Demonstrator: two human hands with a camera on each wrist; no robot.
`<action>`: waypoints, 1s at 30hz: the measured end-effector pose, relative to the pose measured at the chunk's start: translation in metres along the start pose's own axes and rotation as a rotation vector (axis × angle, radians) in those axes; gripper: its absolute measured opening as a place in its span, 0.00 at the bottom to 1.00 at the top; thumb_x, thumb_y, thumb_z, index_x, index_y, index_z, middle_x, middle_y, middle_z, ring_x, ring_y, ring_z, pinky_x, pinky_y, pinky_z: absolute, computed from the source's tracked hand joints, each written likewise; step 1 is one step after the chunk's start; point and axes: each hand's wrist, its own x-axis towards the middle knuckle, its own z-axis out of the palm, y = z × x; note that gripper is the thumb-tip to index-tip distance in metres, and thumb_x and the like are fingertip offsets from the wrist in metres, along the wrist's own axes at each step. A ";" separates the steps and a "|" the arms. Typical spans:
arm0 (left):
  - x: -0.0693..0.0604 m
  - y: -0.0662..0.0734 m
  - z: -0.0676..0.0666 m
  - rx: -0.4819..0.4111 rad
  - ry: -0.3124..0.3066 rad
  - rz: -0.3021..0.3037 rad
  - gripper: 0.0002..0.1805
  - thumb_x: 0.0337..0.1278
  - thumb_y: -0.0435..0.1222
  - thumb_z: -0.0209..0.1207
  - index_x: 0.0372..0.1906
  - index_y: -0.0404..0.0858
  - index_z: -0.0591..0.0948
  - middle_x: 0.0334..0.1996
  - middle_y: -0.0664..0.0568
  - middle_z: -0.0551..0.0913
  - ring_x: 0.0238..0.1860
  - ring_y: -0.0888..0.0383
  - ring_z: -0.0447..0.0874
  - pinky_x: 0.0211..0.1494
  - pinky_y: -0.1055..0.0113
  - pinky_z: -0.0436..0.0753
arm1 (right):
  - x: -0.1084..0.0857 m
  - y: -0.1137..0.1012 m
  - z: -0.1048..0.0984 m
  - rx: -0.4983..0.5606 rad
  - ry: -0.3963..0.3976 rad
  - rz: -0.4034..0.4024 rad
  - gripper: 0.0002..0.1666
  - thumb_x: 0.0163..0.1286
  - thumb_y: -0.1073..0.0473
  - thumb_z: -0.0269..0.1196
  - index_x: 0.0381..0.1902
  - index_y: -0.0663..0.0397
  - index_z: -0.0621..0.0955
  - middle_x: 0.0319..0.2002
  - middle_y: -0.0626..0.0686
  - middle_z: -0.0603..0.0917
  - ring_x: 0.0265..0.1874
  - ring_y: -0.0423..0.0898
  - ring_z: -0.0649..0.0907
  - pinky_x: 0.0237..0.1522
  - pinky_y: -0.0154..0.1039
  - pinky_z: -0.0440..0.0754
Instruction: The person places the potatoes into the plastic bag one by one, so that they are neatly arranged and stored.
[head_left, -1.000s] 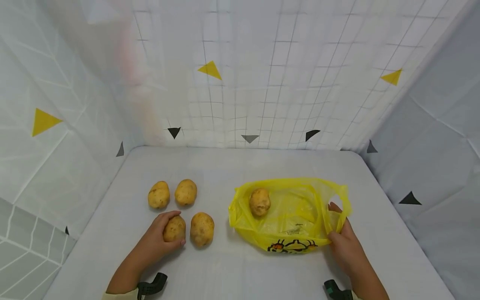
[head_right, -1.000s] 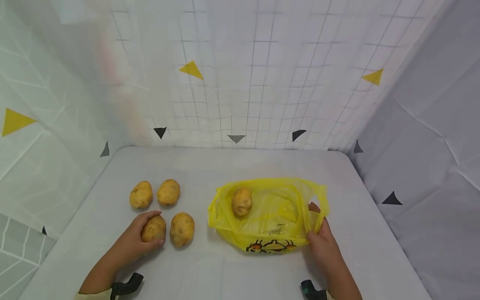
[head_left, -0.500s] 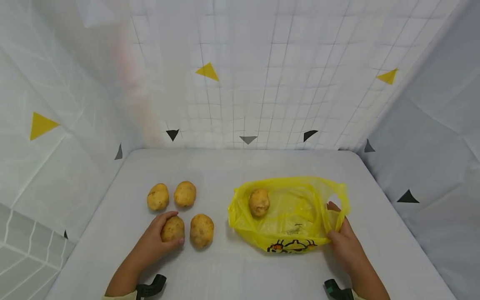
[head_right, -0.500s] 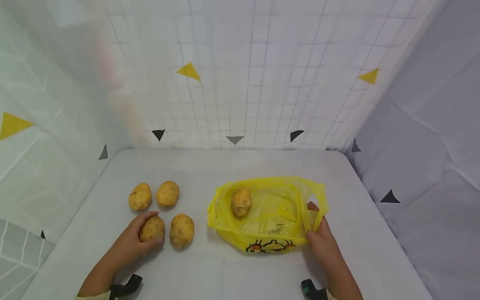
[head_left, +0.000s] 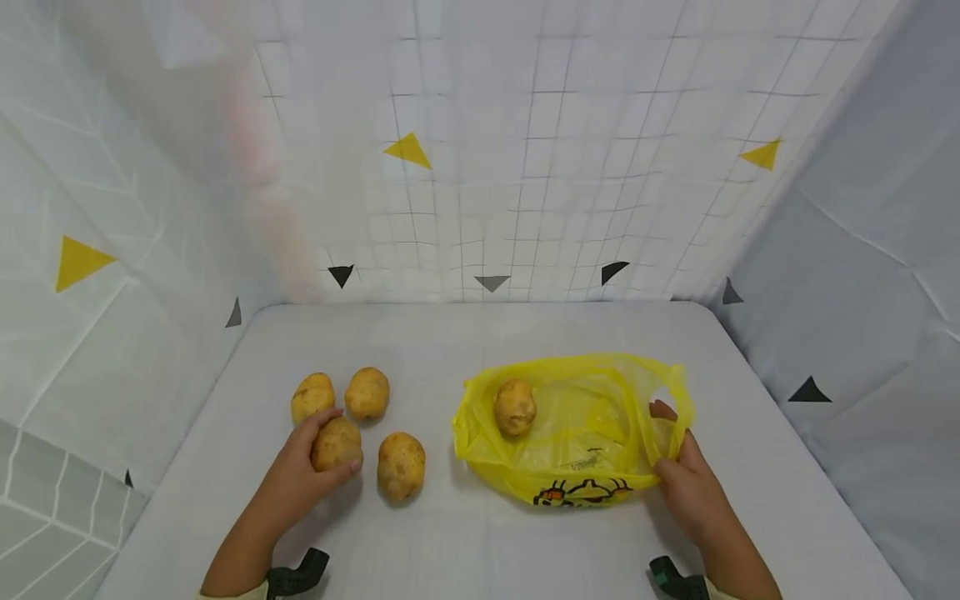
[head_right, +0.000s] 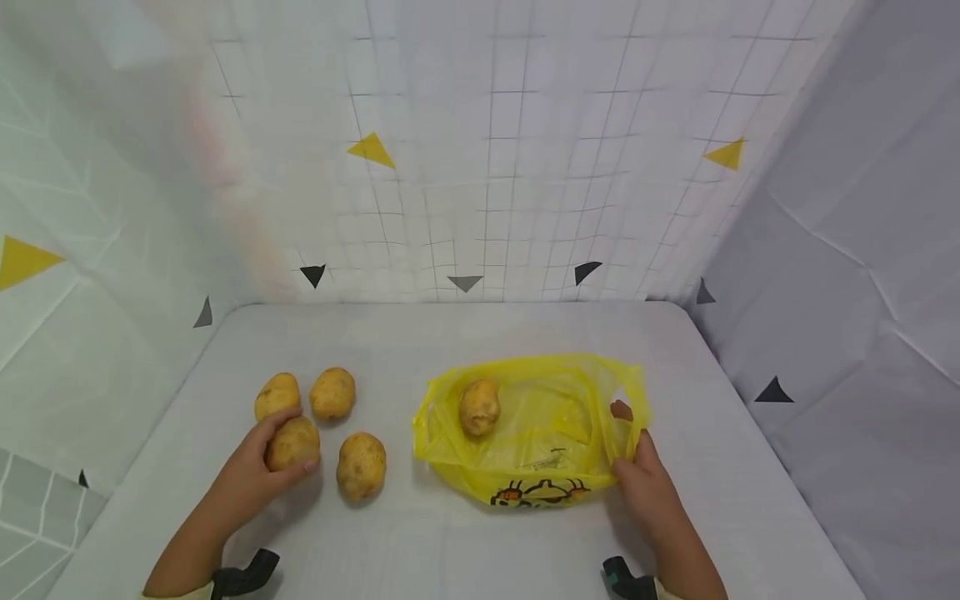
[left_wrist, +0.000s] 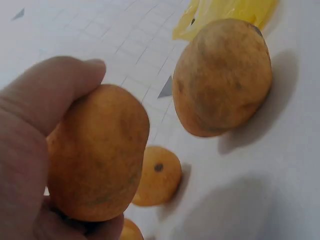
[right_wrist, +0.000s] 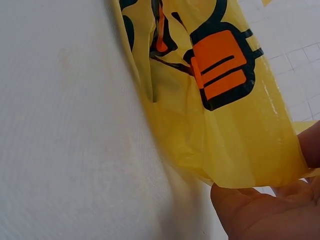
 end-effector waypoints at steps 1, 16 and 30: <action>0.001 0.003 -0.001 0.005 0.002 0.010 0.48 0.59 0.53 0.74 0.79 0.49 0.63 0.76 0.42 0.64 0.66 0.40 0.73 0.58 0.44 0.78 | 0.000 0.000 0.000 0.008 -0.006 -0.003 0.51 0.69 0.77 0.41 0.86 0.41 0.47 0.86 0.46 0.35 0.82 0.39 0.39 0.62 0.14 0.62; 0.028 0.088 0.019 -0.055 -0.091 0.144 0.46 0.55 0.55 0.76 0.76 0.60 0.66 0.73 0.53 0.68 0.66 0.44 0.74 0.55 0.45 0.84 | -0.004 -0.003 -0.004 -0.084 -0.001 -0.016 0.49 0.69 0.76 0.42 0.85 0.47 0.47 0.86 0.49 0.41 0.84 0.49 0.40 0.62 0.13 0.61; 0.058 0.146 0.080 -0.103 -0.223 0.270 0.42 0.54 0.55 0.76 0.73 0.66 0.68 0.69 0.59 0.68 0.56 0.53 0.77 0.53 0.55 0.85 | -0.001 -0.007 -0.005 -0.127 -0.005 0.079 0.50 0.71 0.73 0.45 0.86 0.44 0.45 0.86 0.44 0.42 0.84 0.49 0.38 0.59 0.11 0.55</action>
